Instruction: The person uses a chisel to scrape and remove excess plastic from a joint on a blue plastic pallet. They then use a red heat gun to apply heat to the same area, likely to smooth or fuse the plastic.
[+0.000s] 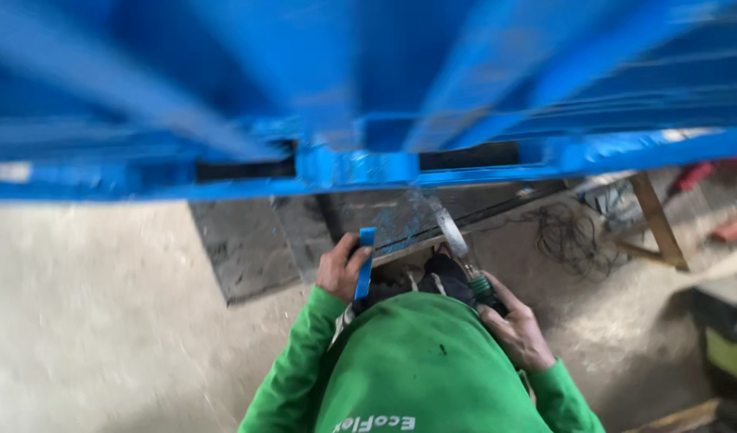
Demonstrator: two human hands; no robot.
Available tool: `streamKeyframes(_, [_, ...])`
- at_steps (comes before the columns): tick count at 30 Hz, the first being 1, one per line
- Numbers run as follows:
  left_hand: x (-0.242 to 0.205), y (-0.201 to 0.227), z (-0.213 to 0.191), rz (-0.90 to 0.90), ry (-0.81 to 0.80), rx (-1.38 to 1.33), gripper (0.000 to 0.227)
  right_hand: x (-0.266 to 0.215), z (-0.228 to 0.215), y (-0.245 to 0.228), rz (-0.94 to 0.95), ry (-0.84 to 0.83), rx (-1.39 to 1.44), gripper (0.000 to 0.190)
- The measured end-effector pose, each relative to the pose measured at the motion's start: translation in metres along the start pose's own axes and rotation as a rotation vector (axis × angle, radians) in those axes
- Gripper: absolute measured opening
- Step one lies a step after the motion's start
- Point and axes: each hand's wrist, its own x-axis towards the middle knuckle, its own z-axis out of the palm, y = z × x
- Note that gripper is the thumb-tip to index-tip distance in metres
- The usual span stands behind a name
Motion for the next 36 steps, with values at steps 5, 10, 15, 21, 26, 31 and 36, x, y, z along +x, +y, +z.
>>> streamKeyframes(5, [0.027,0.039,0.033,0.123,-0.376,0.032,0.021,-0.007,-0.006,0.045,-0.081,0.224,0.23,0.064])
streamKeyframes(10, [0.051,0.075,0.107,0.266,-0.594,0.01,0.021,-0.024,-0.015,0.052,0.045,0.476,0.739,0.067])
streamKeyframes(15, [0.055,0.092,0.196,0.134,-0.667,-0.009,0.023,-0.041,-0.058,0.083,0.018,0.691,0.885,0.068])
streamKeyframes(21, [0.063,0.088,0.334,-0.262,-0.707,-0.332,0.025,-0.057,-0.15,0.118,-0.119,0.76,0.835,0.071])
streamKeyframes(26, [0.079,0.101,0.445,-0.185,-0.616,-0.383,0.031,-0.073,-0.229,0.108,-0.097,0.766,0.678,0.072])
streamKeyframes(31, [0.101,0.118,0.53,-0.457,-0.515,-0.698,0.034,-0.078,-0.29,0.088,-0.146,0.729,0.618,0.072])
streamKeyframes(36, [0.113,0.12,0.568,-0.599,-0.542,-1.015,0.029,-0.06,-0.323,0.053,-0.242,0.69,0.629,0.071])
